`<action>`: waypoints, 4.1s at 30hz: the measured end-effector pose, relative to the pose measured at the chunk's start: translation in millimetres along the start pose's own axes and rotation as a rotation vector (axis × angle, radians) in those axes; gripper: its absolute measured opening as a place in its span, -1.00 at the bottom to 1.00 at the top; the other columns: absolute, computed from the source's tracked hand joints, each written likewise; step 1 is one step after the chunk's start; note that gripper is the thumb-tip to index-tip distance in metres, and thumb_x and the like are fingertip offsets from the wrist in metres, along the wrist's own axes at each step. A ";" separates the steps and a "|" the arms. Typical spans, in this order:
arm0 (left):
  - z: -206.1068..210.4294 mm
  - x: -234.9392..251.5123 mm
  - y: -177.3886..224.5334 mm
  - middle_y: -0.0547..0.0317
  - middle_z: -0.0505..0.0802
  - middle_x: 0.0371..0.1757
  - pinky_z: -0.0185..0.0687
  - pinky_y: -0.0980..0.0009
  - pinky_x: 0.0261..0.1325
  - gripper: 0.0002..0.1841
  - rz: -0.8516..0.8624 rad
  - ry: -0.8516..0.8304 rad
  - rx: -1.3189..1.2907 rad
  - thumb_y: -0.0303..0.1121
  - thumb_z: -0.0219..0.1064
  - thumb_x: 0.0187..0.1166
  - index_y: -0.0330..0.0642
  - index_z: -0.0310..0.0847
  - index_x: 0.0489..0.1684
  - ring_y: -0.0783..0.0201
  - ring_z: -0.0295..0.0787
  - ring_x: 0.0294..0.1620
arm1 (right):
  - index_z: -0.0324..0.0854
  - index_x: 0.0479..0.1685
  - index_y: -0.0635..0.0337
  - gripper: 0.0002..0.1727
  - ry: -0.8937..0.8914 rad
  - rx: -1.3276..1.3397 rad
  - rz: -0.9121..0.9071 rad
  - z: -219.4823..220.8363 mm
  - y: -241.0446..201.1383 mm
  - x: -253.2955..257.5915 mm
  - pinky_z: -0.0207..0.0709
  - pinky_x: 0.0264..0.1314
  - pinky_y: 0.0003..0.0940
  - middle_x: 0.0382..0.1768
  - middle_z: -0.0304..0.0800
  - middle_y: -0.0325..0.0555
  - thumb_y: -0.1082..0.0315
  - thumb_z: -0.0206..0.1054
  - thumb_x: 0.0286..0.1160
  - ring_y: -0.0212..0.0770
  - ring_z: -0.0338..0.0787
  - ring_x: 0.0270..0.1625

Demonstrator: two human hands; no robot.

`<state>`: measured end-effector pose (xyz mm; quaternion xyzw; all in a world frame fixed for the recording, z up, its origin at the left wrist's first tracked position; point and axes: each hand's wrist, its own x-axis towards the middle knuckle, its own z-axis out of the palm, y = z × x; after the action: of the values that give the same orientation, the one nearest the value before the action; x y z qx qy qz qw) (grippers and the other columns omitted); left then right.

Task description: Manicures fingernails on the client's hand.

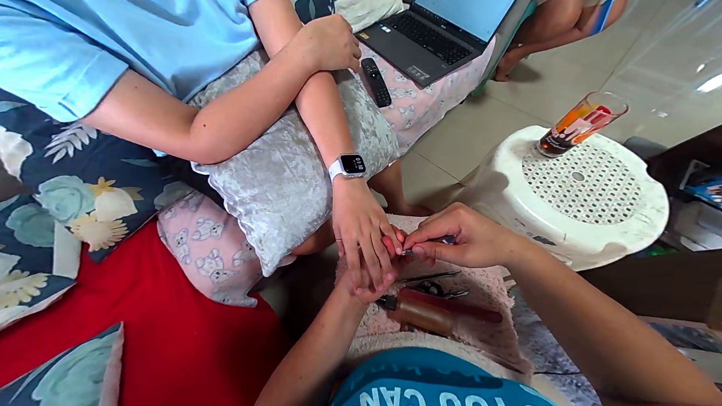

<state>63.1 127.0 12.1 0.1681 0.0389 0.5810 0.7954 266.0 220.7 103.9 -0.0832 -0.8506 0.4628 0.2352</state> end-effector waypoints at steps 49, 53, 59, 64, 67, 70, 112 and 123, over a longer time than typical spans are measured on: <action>1.6 2.6 -5.1 0.08 0.85 -0.07 0.62 0.05 0.39 -0.81 0.033 0.108 0.065 -0.30 0.22 0.69 -0.14 0.76 -0.16 0.09 0.79 0.14 | 0.83 0.07 0.22 -0.72 0.154 -0.130 0.041 16.8 -5.2 -20.9 0.67 -0.16 -0.68 -0.27 0.88 -0.21 0.30 0.21 0.76 -0.57 0.78 -0.26; 4.0 3.1 -5.8 0.06 0.87 -0.09 0.66 0.06 0.36 -0.80 0.046 0.130 0.062 -0.27 0.27 0.67 -0.17 0.78 -0.17 0.10 0.81 0.11 | 0.83 0.05 0.24 -0.72 0.205 -0.185 0.039 22.2 -8.1 -21.4 0.70 -0.14 -0.67 -0.25 0.89 -0.20 0.31 0.22 0.74 -0.55 0.80 -0.26; 5.2 0.8 -5.7 0.04 0.85 -0.11 0.67 0.05 0.33 -0.74 0.069 0.207 0.077 -0.38 0.07 0.74 -0.20 0.71 -0.16 0.08 0.81 0.08 | 0.83 0.04 0.22 -0.71 0.263 -0.306 0.029 31.1 -10.1 -21.8 0.56 -0.22 -0.71 -0.28 0.84 -0.18 0.30 0.20 0.72 -0.56 0.68 -0.31; 3.9 0.9 -4.4 0.03 0.86 -0.08 0.65 0.04 0.36 -0.82 0.062 0.175 0.087 -0.38 0.19 0.67 -0.20 0.74 -0.16 0.08 0.80 0.11 | 0.83 0.08 0.20 -0.71 0.269 -0.297 0.031 32.3 -7.9 -24.4 0.54 -0.22 -0.72 -0.27 0.85 -0.18 0.31 0.19 0.72 -0.57 0.66 -0.32; 4.4 0.0 -4.6 0.04 0.84 -0.10 0.63 0.06 0.38 -0.85 0.058 0.187 0.078 -0.42 0.21 0.66 -0.21 0.71 -0.17 0.10 0.80 0.10 | 0.84 0.08 0.21 -0.71 0.276 -0.243 0.035 31.7 -7.5 -25.2 0.58 -0.23 -0.71 -0.30 0.84 -0.19 0.30 0.21 0.75 -0.57 0.70 -0.32; 7.4 1.9 -5.5 0.09 0.86 -0.13 0.66 0.10 0.34 -0.91 0.065 0.203 0.107 -0.44 0.32 0.57 -0.17 0.75 -0.22 0.15 0.82 0.06 | 0.84 0.04 0.22 -0.71 0.280 -0.241 0.046 31.7 -8.9 -24.1 0.60 -0.22 -0.71 -0.31 0.84 -0.19 0.29 0.21 0.75 -0.57 0.71 -0.32; -0.9 11.2 -3.3 0.06 0.88 -0.21 0.71 0.25 0.15 -0.80 0.036 0.096 0.051 -0.26 0.36 0.61 -0.22 0.79 -0.15 0.15 0.85 -0.07 | 0.65 -0.29 0.12 -0.90 0.137 -0.518 0.541 68.1 -25.1 -94.0 0.58 -0.48 0.06 -0.49 0.71 -0.08 0.33 0.32 0.29 -0.01 0.77 -0.42; 0.7 6.3 -2.2 0.01 0.90 -0.05 0.77 0.31 0.16 -0.78 0.031 0.038 0.065 -0.29 0.43 0.54 -0.26 0.81 -0.08 0.18 0.88 -0.02 | 0.60 -0.16 0.26 -0.87 0.684 -0.248 0.227 93.4 -20.4 -30.3 0.45 -0.55 -0.67 -0.53 0.64 -0.19 0.38 0.26 0.47 -0.52 0.54 -0.60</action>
<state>67.4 132.2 12.9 0.1836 0.0702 0.5948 0.7794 249.5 128.5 67.9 -0.3545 -0.7580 0.3249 0.4406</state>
